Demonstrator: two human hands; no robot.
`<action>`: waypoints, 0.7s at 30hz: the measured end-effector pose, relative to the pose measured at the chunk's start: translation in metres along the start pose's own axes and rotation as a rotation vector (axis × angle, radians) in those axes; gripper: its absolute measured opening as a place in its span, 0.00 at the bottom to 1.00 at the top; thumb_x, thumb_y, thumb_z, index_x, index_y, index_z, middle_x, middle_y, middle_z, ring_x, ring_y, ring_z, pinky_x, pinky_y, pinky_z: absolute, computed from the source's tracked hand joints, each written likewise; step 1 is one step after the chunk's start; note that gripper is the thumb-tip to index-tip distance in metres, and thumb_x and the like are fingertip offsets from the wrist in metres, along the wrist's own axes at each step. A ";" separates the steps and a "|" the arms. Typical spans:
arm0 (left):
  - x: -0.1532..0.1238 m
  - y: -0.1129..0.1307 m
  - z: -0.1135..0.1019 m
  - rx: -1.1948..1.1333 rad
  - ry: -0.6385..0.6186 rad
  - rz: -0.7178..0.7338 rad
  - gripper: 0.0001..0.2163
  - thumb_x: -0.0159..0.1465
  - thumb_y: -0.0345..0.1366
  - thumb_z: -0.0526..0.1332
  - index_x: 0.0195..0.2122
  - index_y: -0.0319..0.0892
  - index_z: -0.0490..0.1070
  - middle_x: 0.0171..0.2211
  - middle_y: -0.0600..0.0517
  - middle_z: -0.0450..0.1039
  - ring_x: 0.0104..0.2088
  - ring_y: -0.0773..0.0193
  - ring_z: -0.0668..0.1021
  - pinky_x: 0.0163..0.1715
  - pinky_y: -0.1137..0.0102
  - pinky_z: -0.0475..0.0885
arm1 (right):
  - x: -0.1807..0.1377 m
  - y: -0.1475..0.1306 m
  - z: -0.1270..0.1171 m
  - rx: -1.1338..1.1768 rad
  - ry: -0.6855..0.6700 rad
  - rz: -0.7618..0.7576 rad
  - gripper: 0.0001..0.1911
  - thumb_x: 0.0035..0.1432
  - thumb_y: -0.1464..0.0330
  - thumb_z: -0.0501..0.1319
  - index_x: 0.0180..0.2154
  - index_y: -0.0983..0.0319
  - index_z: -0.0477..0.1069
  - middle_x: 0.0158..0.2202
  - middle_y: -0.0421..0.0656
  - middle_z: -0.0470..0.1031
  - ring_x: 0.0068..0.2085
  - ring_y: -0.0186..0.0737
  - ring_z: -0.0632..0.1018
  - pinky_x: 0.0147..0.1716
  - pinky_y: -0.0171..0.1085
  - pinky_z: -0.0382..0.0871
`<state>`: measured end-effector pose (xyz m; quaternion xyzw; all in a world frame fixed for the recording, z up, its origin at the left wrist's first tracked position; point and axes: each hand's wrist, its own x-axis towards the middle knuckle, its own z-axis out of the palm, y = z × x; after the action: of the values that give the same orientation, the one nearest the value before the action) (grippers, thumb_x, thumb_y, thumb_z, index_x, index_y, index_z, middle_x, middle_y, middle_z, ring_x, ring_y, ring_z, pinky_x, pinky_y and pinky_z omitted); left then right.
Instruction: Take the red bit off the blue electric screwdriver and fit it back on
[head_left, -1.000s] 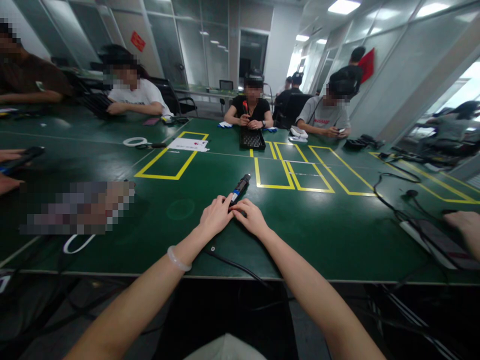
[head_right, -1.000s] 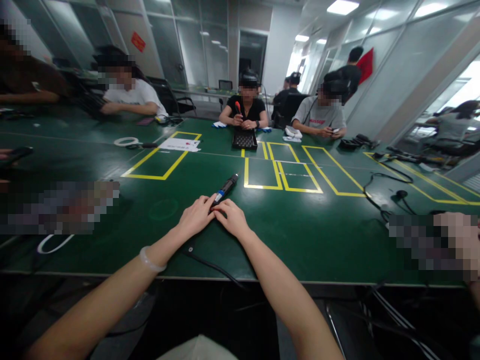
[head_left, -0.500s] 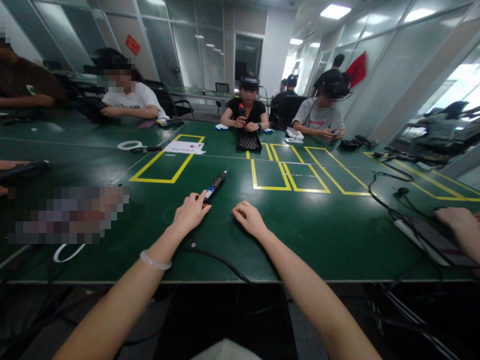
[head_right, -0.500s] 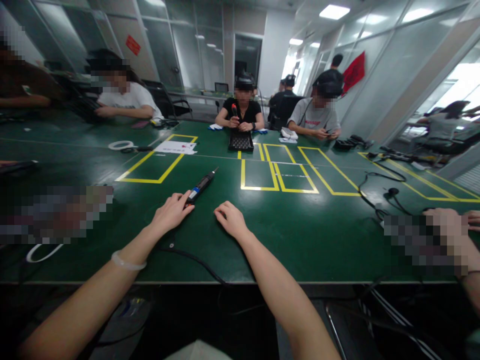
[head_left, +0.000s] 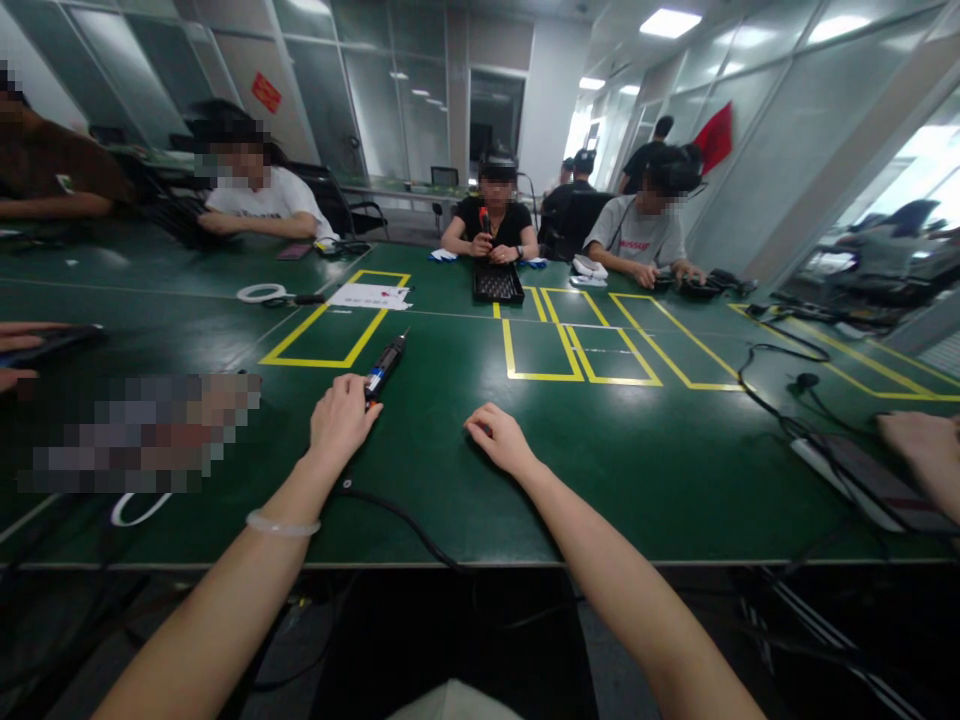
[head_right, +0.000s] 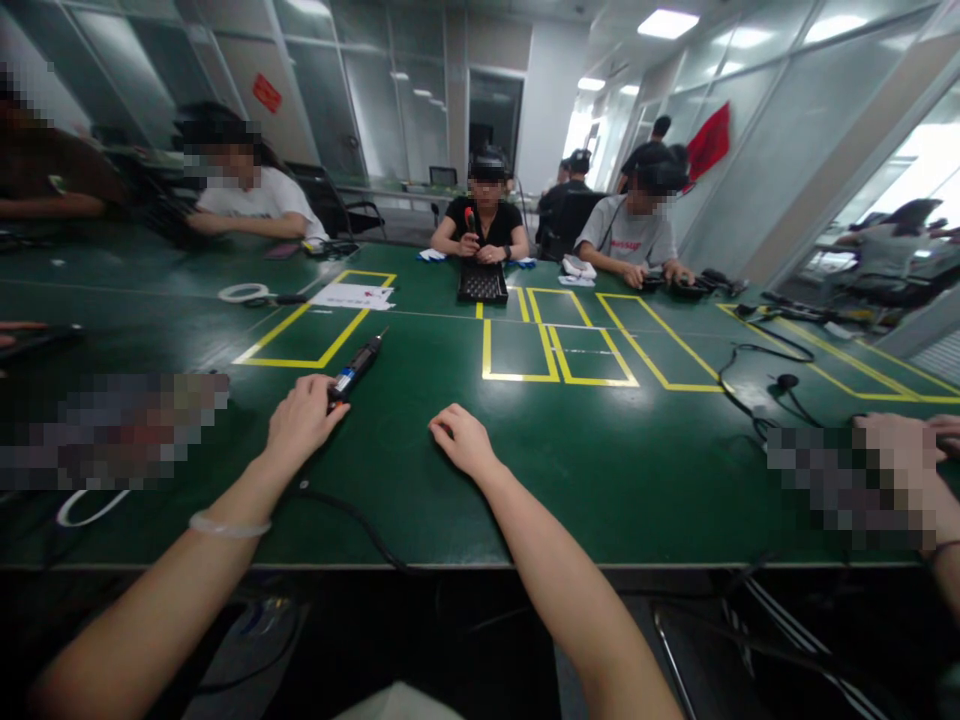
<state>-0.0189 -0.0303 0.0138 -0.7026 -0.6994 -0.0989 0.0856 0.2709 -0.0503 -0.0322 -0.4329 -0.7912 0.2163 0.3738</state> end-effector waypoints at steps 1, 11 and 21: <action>-0.001 0.002 -0.002 0.002 -0.006 0.001 0.20 0.68 0.43 0.54 0.57 0.39 0.63 0.55 0.38 0.66 0.49 0.48 0.75 0.45 0.59 0.73 | 0.000 0.000 0.000 0.000 0.001 0.002 0.09 0.66 0.69 0.58 0.37 0.61 0.76 0.38 0.42 0.73 0.35 0.35 0.73 0.37 0.34 0.66; -0.002 0.009 -0.010 -0.032 0.002 -0.025 0.16 0.70 0.43 0.48 0.48 0.40 0.69 0.50 0.39 0.71 0.45 0.47 0.77 0.36 0.60 0.73 | 0.000 -0.001 0.000 0.035 0.014 0.019 0.09 0.65 0.68 0.58 0.37 0.61 0.77 0.38 0.42 0.74 0.34 0.34 0.73 0.35 0.33 0.66; -0.003 0.083 0.002 -0.957 -0.366 0.370 0.23 0.69 0.48 0.49 0.57 0.39 0.69 0.29 0.54 0.70 0.30 0.65 0.73 0.33 0.69 0.69 | 0.004 0.010 0.003 0.481 -0.001 0.180 0.11 0.62 0.64 0.61 0.44 0.62 0.73 0.34 0.41 0.79 0.35 0.36 0.77 0.40 0.36 0.72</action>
<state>0.0646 -0.0335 0.0125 -0.7802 -0.4447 -0.2654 -0.3509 0.2721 -0.0413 -0.0394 -0.4001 -0.6754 0.4310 0.4450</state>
